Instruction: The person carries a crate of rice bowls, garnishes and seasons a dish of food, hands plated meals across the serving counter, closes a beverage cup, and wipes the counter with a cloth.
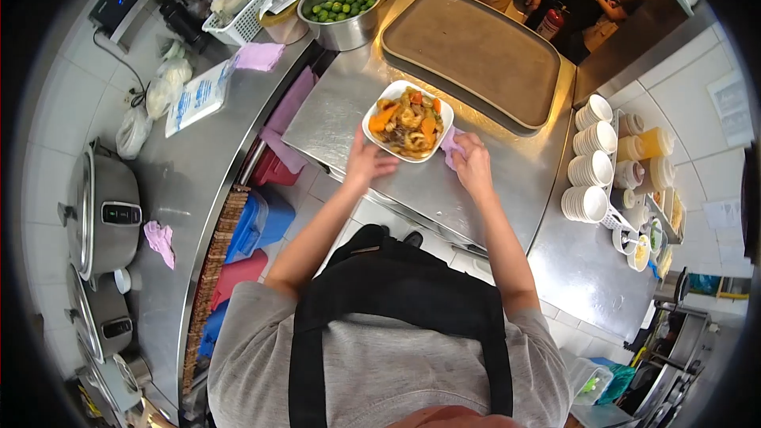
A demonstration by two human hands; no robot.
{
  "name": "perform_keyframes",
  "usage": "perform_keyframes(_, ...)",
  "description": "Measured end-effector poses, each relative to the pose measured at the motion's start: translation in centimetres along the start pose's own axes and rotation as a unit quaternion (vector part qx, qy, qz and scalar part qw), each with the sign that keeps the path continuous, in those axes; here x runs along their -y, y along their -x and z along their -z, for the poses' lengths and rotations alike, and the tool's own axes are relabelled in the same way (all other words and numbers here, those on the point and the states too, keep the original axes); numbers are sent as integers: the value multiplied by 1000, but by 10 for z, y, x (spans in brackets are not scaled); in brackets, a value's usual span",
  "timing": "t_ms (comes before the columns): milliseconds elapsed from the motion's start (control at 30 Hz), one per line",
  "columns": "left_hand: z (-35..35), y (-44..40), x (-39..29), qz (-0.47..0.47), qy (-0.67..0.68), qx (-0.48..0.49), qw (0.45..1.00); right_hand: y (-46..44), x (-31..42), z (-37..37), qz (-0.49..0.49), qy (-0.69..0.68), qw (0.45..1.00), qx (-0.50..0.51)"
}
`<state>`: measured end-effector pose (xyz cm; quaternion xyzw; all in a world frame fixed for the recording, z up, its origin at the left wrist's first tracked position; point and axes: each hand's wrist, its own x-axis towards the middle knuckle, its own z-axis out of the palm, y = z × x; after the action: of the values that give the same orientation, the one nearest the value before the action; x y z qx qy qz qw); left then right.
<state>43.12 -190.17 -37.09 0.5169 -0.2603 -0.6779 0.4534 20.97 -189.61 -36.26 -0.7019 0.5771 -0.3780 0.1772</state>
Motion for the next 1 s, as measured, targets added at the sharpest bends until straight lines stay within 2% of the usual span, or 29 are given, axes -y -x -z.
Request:
perform_keyframes(133, -21, 48, 37, -9, -11, 75, 997, 28, 7, 12, -58, 23, 997, -38)
perform_keyframes(200, -23, 62, 41, 3, -80, 169, 982, 43, 9, 21, -124, 1, 991, -45)
perform_keyframes(333, 0, 29, 29, 58, -92, 232, 967, 62, 15, 27, -140, -6, 988, -65)
perform_keyframes(400, 5, 0, 11, 33, -96, 164, 981, 65, 20, 27, -154, 1, 985, -71)
perform_keyframes(533, -14, -3, 2, 28, -151, 207, 966, 78, 25, 25, -149, 25, 986, -67)
perform_keyframes(633, -22, 4, 8, 28, -157, 201, 966, 88, 37, 27, -102, 9, 995, -15)
perform_keyframes(767, -28, 6, 18, 26, -91, 165, 982, 108, 36, 57, -132, 12, 991, -36)
perform_keyframes(867, -32, -6, 30, 4, -98, 144, 985, 149, 29, 114, -191, 45, 978, -74)
perform_keyframes(933, -35, 2, 22, -11, -146, 169, 975, 177, 26, 158, -266, 72, 956, -98)
perform_keyframes(1000, -38, 12, 24, -28, -172, 186, 967, 212, 15, 202, -322, 101, 927, -164)
